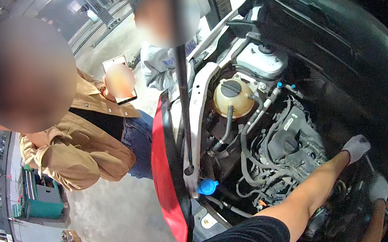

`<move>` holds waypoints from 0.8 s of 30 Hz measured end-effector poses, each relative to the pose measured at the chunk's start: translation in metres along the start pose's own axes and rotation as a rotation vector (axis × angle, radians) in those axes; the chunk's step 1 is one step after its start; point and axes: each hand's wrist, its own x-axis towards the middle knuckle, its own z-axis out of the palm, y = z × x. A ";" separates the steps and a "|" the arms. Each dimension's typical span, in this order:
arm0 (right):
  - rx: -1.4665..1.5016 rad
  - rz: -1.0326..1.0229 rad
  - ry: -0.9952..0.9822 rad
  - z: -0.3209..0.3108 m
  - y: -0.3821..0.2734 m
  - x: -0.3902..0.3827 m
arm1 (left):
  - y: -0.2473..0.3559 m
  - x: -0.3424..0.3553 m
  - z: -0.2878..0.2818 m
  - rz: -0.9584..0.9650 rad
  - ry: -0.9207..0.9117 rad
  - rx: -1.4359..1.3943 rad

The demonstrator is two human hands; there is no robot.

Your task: The person uses a ratchet wrench to loosen and remove bolts from the engine. They then remove a plastic engine cover and place it aside. The person continues to work on the engine components with their hands.

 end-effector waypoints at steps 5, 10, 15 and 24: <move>0.193 -0.135 -0.146 -0.019 -0.119 -0.065 | -0.023 0.017 -0.027 0.023 0.064 0.038; 0.043 0.045 -0.282 -0.047 -0.074 -0.035 | -0.010 0.008 -0.007 -0.034 0.004 -0.050; -0.082 0.006 -0.116 -0.026 -0.089 -0.043 | -0.023 0.022 -0.036 0.058 0.098 0.082; 0.030 0.055 -0.005 -0.007 -0.016 -0.017 | -0.017 0.010 0.000 0.024 0.005 0.018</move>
